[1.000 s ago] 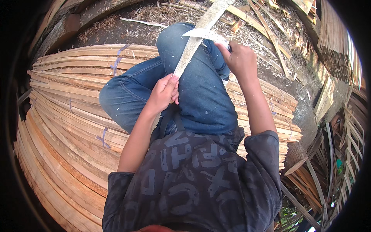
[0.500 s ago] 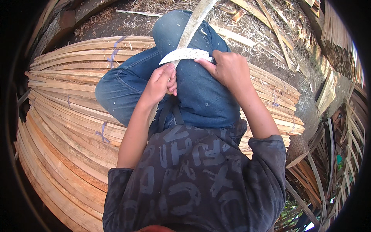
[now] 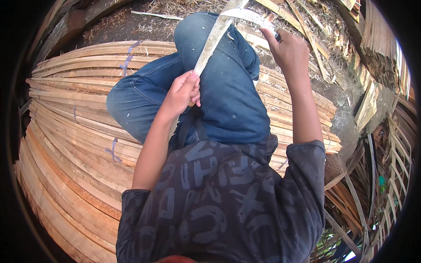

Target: The person sits on the ground and uses a curved knife to shave thin strips from a long wooden stick. They hold the stick against their leg and repeatedly scrape the blade along its length to remove the outer layer.

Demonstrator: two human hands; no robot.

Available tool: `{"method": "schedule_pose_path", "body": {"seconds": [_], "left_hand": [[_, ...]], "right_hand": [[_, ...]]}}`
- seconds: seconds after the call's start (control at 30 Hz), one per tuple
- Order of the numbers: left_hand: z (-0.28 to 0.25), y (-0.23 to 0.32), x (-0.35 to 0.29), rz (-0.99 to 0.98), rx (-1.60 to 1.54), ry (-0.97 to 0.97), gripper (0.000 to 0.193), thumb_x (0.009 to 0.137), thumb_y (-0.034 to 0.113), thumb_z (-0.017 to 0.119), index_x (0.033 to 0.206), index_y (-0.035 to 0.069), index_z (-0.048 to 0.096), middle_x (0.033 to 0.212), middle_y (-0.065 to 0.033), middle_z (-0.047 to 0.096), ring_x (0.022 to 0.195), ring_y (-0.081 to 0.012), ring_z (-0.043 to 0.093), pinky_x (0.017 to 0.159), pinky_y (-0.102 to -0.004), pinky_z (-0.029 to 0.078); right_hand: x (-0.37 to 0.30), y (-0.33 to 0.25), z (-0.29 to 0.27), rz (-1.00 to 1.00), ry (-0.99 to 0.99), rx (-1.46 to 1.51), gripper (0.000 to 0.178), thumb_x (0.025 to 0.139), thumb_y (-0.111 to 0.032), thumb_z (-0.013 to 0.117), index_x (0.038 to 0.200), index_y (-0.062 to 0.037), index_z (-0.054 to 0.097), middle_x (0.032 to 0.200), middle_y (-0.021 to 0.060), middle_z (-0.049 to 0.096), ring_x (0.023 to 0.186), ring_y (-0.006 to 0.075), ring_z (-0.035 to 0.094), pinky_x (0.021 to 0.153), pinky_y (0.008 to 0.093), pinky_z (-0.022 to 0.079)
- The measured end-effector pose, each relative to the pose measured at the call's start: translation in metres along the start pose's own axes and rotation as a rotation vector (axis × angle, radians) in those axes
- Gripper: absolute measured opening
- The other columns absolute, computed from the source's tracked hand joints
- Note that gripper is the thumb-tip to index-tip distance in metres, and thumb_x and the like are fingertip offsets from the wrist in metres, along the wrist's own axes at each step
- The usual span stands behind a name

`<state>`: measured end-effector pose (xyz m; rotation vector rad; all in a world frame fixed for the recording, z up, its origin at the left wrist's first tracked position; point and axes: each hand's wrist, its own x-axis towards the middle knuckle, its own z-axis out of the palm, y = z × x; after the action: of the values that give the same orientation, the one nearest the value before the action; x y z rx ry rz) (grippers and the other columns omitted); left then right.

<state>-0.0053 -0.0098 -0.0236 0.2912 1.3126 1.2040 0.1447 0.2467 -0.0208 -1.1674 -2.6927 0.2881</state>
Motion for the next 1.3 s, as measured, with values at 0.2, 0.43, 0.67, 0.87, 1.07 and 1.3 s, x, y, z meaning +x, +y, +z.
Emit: {"method": "schedule_pose_path", "body": {"seconds": [0.2,0.43,0.67,0.87,1.07,1.3], "left_hand": [[0.004,0.001,0.001,-0.005,0.003,0.010,0.034,0.102,0.032,0.039,0.078,0.008,0.043,0.060,0.0035,0.034,0.051,-0.0067,0.041,0.050,-0.0262,0.047],[0.007,0.001,-0.002,0.055,0.200,0.106,0.034,0.102,0.032,0.040,0.080,0.006,0.044,0.058,0.0038,0.035,0.049,-0.0059,0.039,0.048,-0.0249,0.045],[0.012,0.001,0.003,0.057,0.183,0.096,0.032,0.102,0.030,0.040,0.081,0.006,0.045,0.057,0.0040,0.035,0.047,-0.0056,0.038,0.046,-0.0245,0.044],[0.007,-0.001,-0.001,0.033,0.149,0.104,0.033,0.102,0.031,0.039,0.080,0.006,0.044,0.057,0.0040,0.034,0.047,-0.0060,0.038,0.047,-0.0246,0.044],[0.008,0.005,0.002,0.015,0.107,0.074,0.034,0.102,0.033,0.039,0.078,0.008,0.042,0.058,0.0033,0.033,0.048,-0.0062,0.038,0.048,-0.0249,0.045],[0.009,0.008,0.003,0.026,0.126,0.087,0.034,0.102,0.033,0.039,0.079,0.008,0.042,0.058,0.0035,0.033,0.048,-0.0062,0.038,0.048,-0.0247,0.044]], "right_hand": [[-0.052,-0.056,0.008,-0.237,-0.159,0.126,0.062,0.080,-0.063,0.058,0.057,-0.0055,0.057,0.048,0.0138,0.054,0.047,0.0312,0.060,0.044,0.0391,0.047],[-0.008,-0.027,0.020,-0.074,-0.061,-0.064,0.065,0.082,-0.066,0.053,0.062,-0.0050,0.060,0.051,0.0130,0.058,0.051,0.0300,0.062,0.045,0.0394,0.047],[0.053,0.034,-0.008,0.070,0.005,-0.212,0.070,0.087,-0.070,0.040,0.076,-0.0051,0.066,0.066,0.0206,0.063,0.065,0.0375,0.063,0.059,0.0452,0.048],[0.031,0.000,-0.012,-0.069,-0.022,-0.051,0.067,0.085,-0.065,0.050,0.062,-0.0041,0.061,0.049,0.0130,0.056,0.050,0.0308,0.060,0.048,0.0401,0.047],[-0.001,-0.022,0.007,-0.239,-0.112,0.014,0.059,0.084,-0.060,0.056,0.065,-0.0047,0.061,0.051,0.0134,0.055,0.051,0.0326,0.060,0.049,0.0405,0.047],[0.067,0.028,-0.009,0.002,0.057,-0.158,0.070,0.086,-0.068,0.046,0.064,-0.0035,0.062,0.053,0.0156,0.058,0.054,0.0324,0.061,0.049,0.0406,0.048]]}}
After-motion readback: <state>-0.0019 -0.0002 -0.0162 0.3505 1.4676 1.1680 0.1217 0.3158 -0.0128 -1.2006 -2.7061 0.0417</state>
